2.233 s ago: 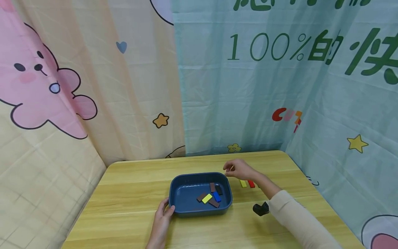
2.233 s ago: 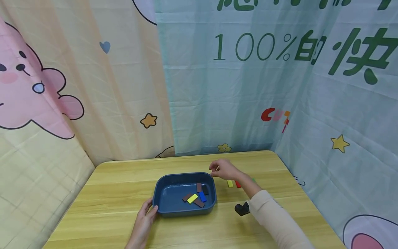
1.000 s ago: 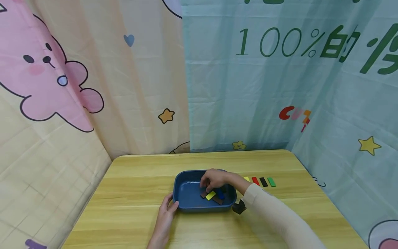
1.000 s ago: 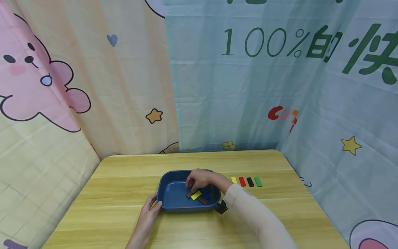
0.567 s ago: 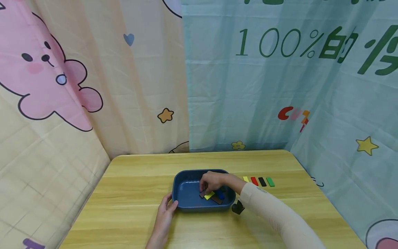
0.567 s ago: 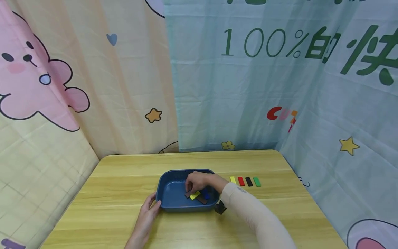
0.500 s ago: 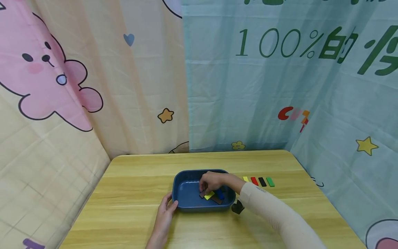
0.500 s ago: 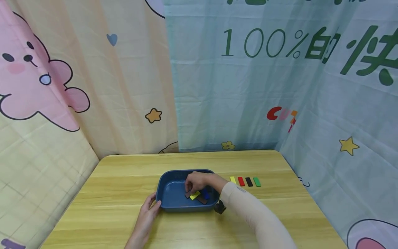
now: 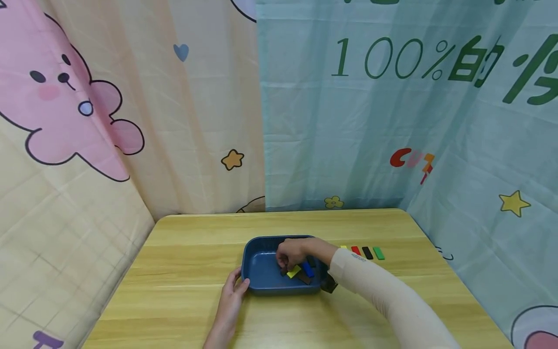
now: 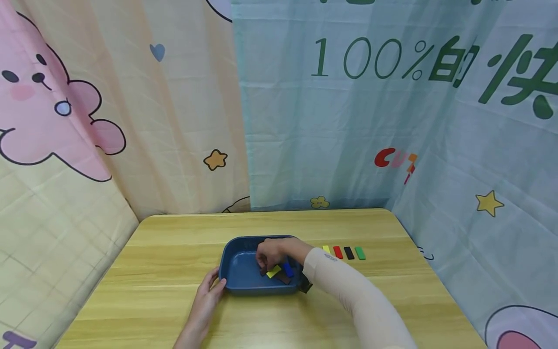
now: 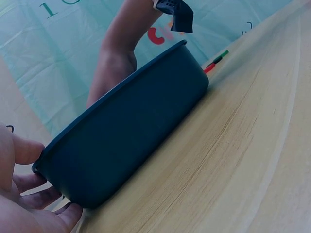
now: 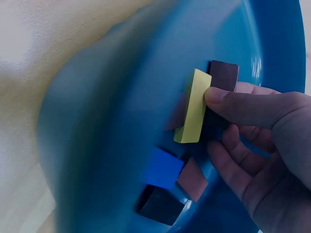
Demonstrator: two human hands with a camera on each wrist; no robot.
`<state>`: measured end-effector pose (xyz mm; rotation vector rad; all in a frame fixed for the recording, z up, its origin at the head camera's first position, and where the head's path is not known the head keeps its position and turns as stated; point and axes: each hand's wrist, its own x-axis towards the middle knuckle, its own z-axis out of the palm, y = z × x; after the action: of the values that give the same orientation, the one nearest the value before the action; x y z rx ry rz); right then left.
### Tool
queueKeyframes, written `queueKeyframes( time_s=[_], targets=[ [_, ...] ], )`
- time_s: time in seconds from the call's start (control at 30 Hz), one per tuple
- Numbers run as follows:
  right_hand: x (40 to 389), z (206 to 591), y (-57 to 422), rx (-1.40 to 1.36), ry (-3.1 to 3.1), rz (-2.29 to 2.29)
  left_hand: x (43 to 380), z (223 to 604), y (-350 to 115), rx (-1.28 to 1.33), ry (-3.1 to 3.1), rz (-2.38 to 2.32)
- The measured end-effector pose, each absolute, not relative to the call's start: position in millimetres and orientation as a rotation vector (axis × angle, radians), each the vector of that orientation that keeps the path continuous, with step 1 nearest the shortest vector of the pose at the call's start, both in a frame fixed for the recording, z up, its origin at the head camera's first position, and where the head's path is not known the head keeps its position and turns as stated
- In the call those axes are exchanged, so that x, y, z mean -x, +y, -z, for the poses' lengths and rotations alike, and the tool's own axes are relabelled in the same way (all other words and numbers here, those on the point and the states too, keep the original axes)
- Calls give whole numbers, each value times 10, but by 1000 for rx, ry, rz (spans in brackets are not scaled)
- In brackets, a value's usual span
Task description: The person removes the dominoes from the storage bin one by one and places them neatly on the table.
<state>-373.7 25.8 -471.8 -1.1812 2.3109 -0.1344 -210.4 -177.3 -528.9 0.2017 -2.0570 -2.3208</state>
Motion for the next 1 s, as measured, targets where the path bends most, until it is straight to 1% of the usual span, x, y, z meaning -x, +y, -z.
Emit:
queueKeyframes(
  time_s=[0.23, 0.4, 1.0],
  targets=[
    [3744, 4658, 234, 1205, 2307, 131, 2109, 5266, -1774, -206, -2060, 2324],
    [3733, 4564, 264, 1231, 2310, 226, 2117, 5250, -1774, -204, -2049, 2331],
    [3711, 4365, 575, 1215, 2355, 552, 2105, 5275, -1769, -205, -2053, 2328]
  ],
)
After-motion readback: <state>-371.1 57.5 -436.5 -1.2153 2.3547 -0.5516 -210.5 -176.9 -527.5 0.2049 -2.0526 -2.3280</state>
